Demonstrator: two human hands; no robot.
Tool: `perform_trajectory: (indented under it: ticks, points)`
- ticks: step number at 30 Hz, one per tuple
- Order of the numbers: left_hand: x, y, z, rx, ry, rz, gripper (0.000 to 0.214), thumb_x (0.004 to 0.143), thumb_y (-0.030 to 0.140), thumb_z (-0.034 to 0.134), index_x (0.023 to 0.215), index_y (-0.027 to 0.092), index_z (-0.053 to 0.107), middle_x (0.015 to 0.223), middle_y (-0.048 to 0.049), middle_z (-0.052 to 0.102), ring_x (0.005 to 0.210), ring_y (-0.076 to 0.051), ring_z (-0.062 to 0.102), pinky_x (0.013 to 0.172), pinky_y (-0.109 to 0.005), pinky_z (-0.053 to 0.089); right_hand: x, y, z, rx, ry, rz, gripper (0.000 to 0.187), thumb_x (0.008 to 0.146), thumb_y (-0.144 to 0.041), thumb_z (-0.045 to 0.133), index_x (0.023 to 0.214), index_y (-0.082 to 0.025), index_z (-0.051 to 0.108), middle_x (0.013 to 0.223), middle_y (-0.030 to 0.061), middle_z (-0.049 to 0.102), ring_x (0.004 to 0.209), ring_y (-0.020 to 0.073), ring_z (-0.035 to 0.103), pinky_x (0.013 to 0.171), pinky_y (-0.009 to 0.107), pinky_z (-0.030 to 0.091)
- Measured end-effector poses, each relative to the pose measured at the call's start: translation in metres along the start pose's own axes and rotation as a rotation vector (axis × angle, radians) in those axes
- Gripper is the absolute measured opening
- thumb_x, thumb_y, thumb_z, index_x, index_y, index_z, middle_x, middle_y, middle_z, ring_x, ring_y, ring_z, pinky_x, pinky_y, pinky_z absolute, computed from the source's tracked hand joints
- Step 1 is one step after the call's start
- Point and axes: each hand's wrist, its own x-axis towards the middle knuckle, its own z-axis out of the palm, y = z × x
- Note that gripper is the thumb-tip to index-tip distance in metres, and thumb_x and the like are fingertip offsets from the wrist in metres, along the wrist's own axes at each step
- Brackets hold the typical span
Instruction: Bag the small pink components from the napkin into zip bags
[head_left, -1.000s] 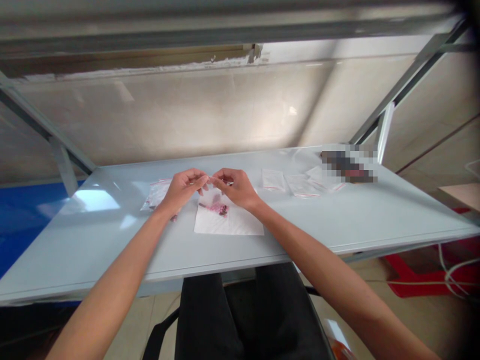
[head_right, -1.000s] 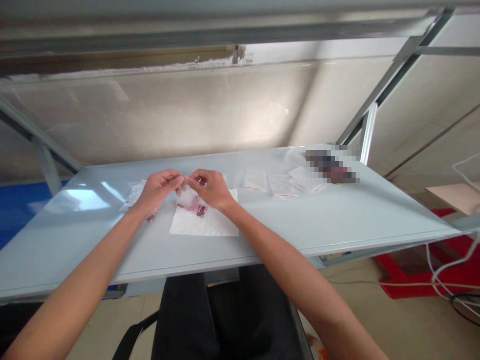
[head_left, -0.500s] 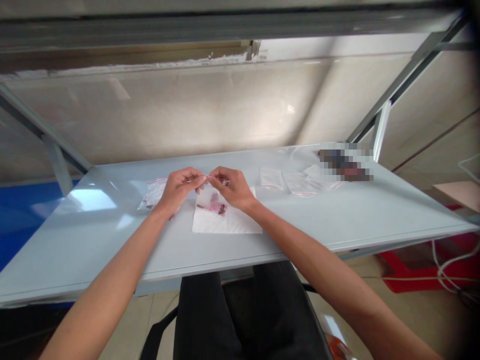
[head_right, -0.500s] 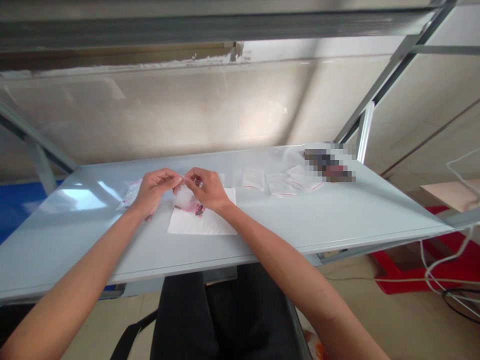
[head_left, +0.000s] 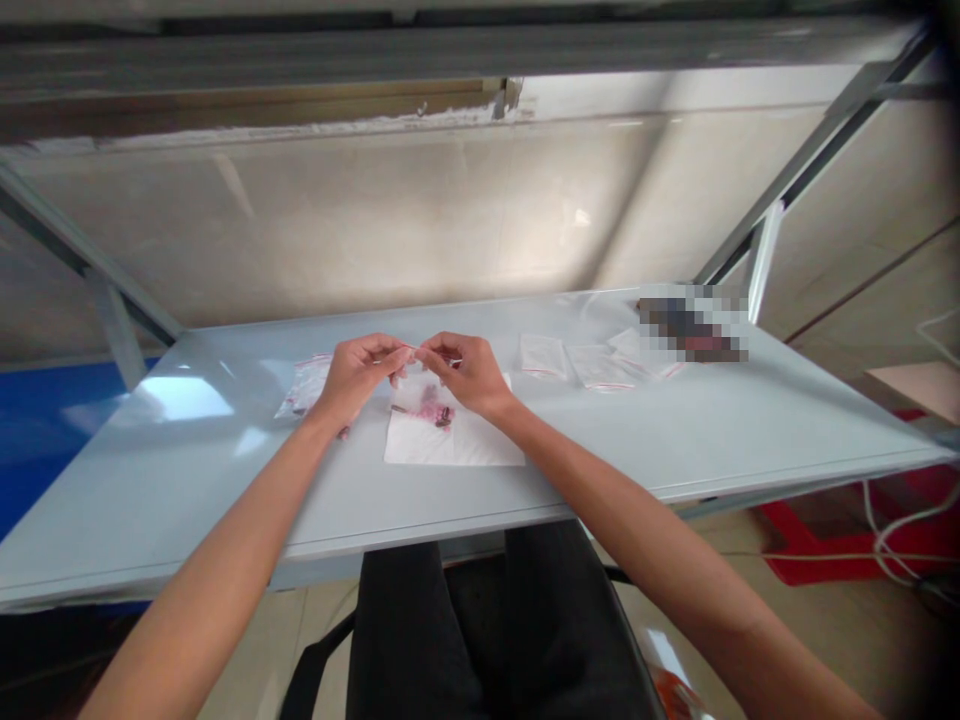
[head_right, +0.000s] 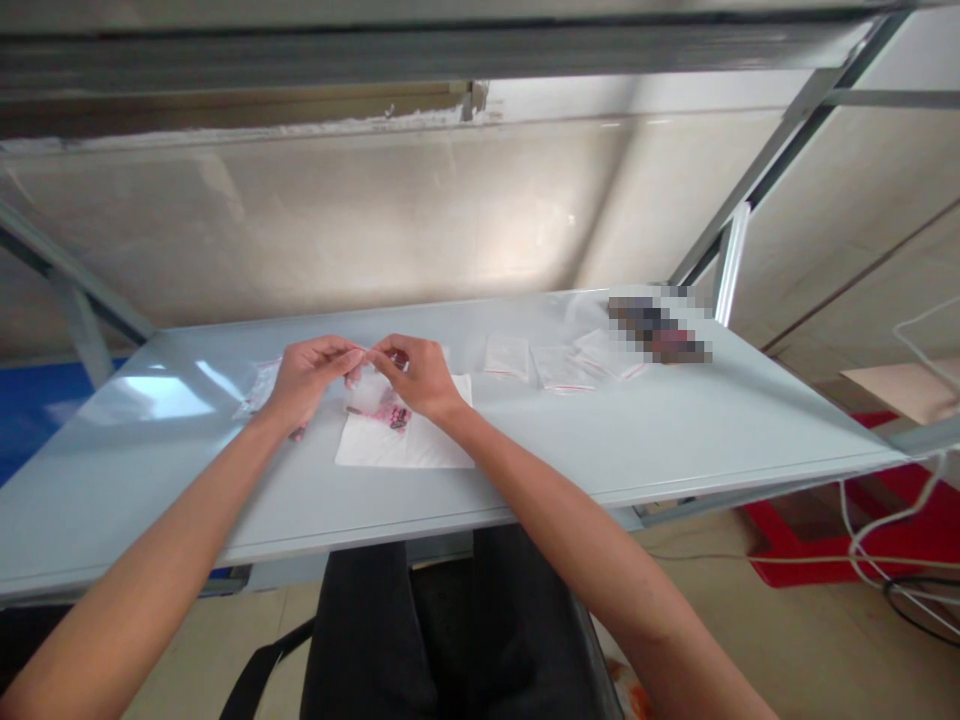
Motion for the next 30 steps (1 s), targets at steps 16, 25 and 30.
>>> perform_trajectory:
  ticks: [16,25,30]
  points:
    - [0.0002,-0.0010,0.0010,-0.008,0.012,0.006,0.031,0.082,0.046,0.076,0.085,0.015,0.075,0.069,-0.0042,0.067,0.058,-0.013,0.056,0.061,-0.026,0.044,0.0011,0.0030,0.0014,0.030,0.003,0.032,0.046,0.089,-0.060,0.060,0.088,-0.015,0.071,0.079,0.0049,0.069,0.069,0.0140,0.058,0.067,0.026,0.046]
    - [0.0027,-0.0010,0.0038,-0.056,-0.039,-0.001,0.028,0.084,0.042,0.076,0.083,0.014,0.071,0.069,-0.0036,0.065,0.059,-0.013,0.056,0.062,-0.027,0.045,0.0010,0.0003,0.0012,0.012,0.007,-0.001,0.042,0.091,-0.057,0.060,0.084,-0.016,0.068,0.076,0.0035,0.067,0.068,0.0132,0.057,0.067,0.026,0.045]
    - [0.0037,-0.0057,0.0007,-0.154,0.047,-0.006,0.027,0.083,0.041,0.077,0.081,0.015,0.070,0.068,-0.0031,0.064,0.058,-0.012,0.054,0.059,-0.027,0.043,0.0014,0.0016,-0.0001,0.060,0.021,0.057,0.045,0.088,-0.060,0.061,0.086,-0.015,0.068,0.078,0.0037,0.066,0.060,0.0111,0.052,0.058,0.025,0.043]
